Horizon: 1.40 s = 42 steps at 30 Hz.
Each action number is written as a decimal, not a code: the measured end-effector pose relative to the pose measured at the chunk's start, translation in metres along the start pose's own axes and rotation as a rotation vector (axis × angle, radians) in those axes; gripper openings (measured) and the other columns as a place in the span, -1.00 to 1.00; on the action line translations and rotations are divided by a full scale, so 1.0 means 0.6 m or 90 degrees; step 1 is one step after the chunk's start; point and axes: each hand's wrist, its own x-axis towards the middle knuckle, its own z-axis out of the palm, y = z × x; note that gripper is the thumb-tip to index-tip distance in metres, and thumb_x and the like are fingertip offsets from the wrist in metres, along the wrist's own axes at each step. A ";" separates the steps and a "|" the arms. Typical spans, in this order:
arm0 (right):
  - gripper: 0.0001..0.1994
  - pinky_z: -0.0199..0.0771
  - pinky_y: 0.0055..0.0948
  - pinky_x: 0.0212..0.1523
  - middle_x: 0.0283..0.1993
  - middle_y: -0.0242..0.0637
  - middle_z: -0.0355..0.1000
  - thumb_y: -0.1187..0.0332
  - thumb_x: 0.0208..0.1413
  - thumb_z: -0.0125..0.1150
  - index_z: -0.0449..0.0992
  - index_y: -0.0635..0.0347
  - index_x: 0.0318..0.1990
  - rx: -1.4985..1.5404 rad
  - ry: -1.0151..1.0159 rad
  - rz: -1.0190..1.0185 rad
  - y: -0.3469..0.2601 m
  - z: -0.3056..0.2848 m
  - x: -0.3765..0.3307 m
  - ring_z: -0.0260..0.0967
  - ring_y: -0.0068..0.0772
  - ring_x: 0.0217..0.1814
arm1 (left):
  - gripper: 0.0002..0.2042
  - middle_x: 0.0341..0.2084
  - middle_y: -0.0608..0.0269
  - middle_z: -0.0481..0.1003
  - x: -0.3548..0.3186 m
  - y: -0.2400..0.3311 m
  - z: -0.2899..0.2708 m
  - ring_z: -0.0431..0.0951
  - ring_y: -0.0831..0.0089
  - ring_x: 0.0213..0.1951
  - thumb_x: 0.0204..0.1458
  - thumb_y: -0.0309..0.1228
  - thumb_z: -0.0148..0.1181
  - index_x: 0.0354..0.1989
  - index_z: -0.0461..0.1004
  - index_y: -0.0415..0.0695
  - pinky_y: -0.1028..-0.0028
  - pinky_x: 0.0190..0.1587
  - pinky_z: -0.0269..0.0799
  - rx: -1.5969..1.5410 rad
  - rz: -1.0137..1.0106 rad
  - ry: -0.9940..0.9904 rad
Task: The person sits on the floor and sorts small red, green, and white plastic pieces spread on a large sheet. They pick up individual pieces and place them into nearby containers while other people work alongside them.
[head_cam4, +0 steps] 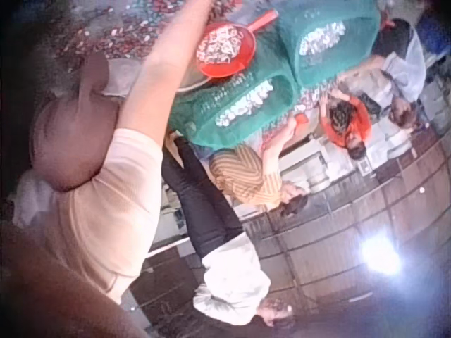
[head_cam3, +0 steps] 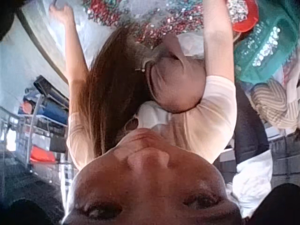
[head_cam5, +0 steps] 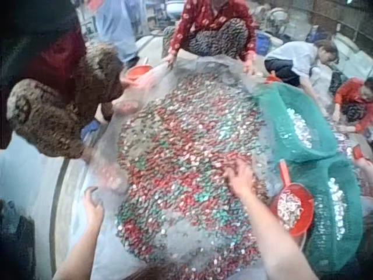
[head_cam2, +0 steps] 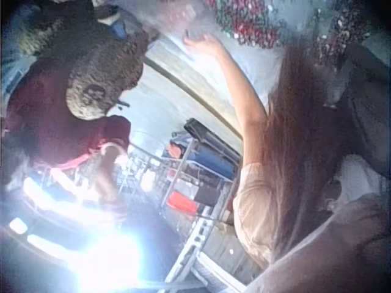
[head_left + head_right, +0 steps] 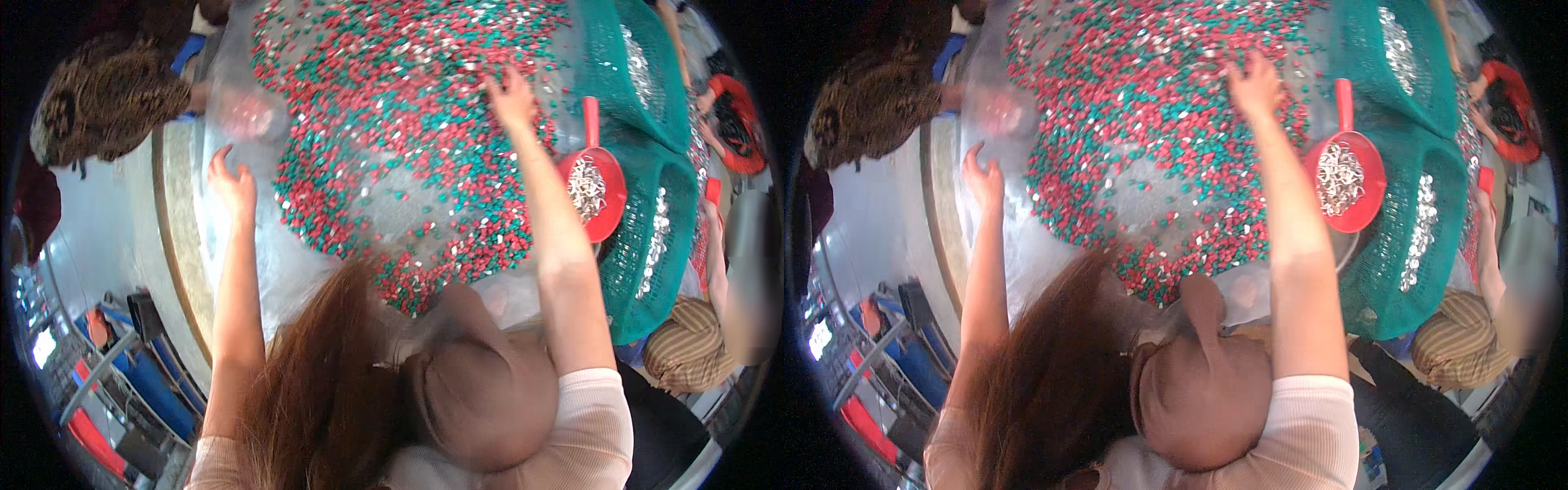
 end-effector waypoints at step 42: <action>-0.55 0.21 -0.09 0.14 0.07 0.03 0.31 0.43 -0.11 0.07 0.36 0.13 0.05 -0.030 0.023 0.039 0.096 -0.184 -0.302 0.20 0.04 0.18 | -0.67 -0.53 0.01 0.54 -0.089 0.805 0.138 0.58 0.34 -0.59 0.00 -0.32 -0.10 -0.14 0.39 -0.27 0.39 -0.46 0.54 -0.243 0.349 -0.790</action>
